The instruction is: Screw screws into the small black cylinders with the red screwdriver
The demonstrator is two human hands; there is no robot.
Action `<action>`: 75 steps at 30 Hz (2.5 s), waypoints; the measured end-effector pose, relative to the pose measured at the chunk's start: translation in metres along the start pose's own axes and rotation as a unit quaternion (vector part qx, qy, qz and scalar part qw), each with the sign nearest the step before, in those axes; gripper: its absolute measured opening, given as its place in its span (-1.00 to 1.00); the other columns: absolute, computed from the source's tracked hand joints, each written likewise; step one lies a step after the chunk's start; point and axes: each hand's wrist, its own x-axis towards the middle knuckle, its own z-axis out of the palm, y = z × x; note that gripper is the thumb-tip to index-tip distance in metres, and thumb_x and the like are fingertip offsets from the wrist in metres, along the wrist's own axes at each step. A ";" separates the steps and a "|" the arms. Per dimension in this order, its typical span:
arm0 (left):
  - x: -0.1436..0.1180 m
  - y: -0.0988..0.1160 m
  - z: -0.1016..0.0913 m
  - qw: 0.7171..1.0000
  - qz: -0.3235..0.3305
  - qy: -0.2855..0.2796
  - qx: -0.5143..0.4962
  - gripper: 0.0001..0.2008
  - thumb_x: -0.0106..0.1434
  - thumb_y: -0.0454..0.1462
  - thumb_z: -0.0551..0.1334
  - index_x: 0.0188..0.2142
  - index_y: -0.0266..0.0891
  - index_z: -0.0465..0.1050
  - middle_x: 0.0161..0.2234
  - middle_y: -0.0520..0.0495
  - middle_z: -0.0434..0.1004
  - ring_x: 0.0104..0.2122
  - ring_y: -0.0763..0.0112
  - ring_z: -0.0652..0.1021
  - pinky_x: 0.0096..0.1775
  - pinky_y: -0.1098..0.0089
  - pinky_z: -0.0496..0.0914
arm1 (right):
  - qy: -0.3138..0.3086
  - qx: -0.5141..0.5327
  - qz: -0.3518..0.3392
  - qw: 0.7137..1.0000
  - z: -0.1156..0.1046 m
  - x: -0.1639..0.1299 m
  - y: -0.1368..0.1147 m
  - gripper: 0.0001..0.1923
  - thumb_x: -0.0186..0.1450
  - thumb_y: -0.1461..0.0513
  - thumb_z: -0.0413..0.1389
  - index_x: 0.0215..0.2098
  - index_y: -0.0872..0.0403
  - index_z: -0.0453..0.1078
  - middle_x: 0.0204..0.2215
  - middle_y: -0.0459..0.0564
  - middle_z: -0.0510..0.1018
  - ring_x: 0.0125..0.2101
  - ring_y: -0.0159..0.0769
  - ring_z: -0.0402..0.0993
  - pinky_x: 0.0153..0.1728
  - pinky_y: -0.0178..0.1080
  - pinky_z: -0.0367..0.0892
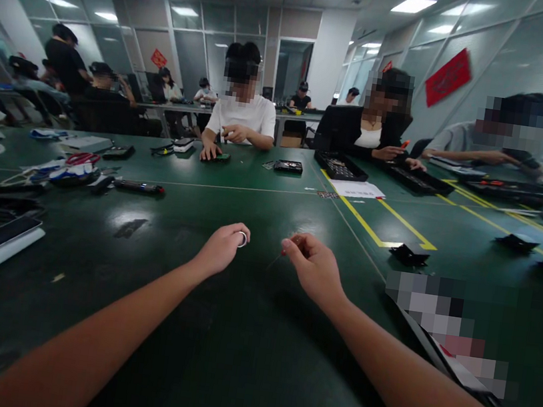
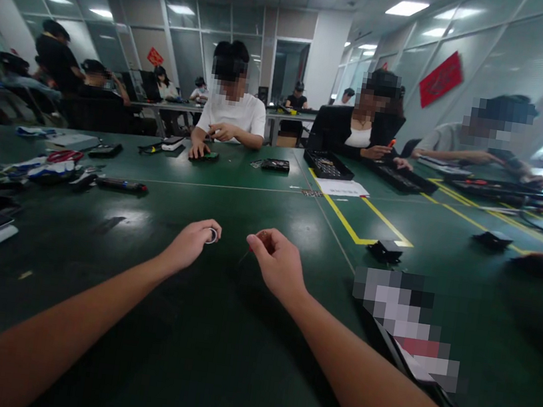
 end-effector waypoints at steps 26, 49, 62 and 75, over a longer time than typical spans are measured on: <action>-0.009 -0.019 0.024 0.992 0.073 -0.013 0.104 -0.69 0.31 -0.30 0.26 0.05 -0.11 0.45 0.02 -0.08 0.56 0.01 0.14 0.49 0.11 0.08 0.31 | 0.024 0.075 -0.009 0.997 0.004 0.001 0.005 -0.71 0.34 0.02 0.14 -0.11 0.03 0.45 -0.28 0.02 0.64 -0.29 -0.19 0.58 -0.20 -0.10 0.45; -0.009 -0.026 0.026 0.985 0.103 0.015 0.141 -0.66 0.30 -0.26 0.32 0.07 -0.06 0.48 -0.11 -0.01 0.58 -0.09 0.17 0.49 0.10 0.05 0.25 | 0.004 -0.032 -0.005 0.999 0.002 -0.003 -0.002 -0.62 0.42 0.06 -0.07 0.01 0.04 0.47 -0.48 -0.08 0.49 -0.45 -0.25 0.44 -0.38 -0.21 0.28; -0.008 -0.029 0.026 0.985 0.099 0.017 0.140 -0.66 0.29 -0.28 0.33 0.06 -0.06 0.48 -0.11 -0.01 0.58 -0.10 0.17 0.49 0.10 0.05 0.25 | -0.020 -0.017 0.033 0.999 0.003 0.001 0.004 -0.58 0.39 0.06 -0.01 0.11 0.06 0.39 -0.38 -0.03 0.56 -0.42 -0.22 0.48 -0.35 -0.18 0.34; -0.008 -0.027 0.025 0.985 0.096 0.010 0.145 -0.66 0.30 -0.28 0.33 0.06 -0.07 0.48 -0.11 0.00 0.59 -0.08 0.18 0.50 0.07 0.06 0.25 | -0.025 -0.005 0.029 0.999 0.003 0.001 0.007 -0.61 0.38 0.05 0.00 0.06 0.05 0.40 -0.36 -0.04 0.54 -0.38 -0.22 0.49 -0.32 -0.16 0.35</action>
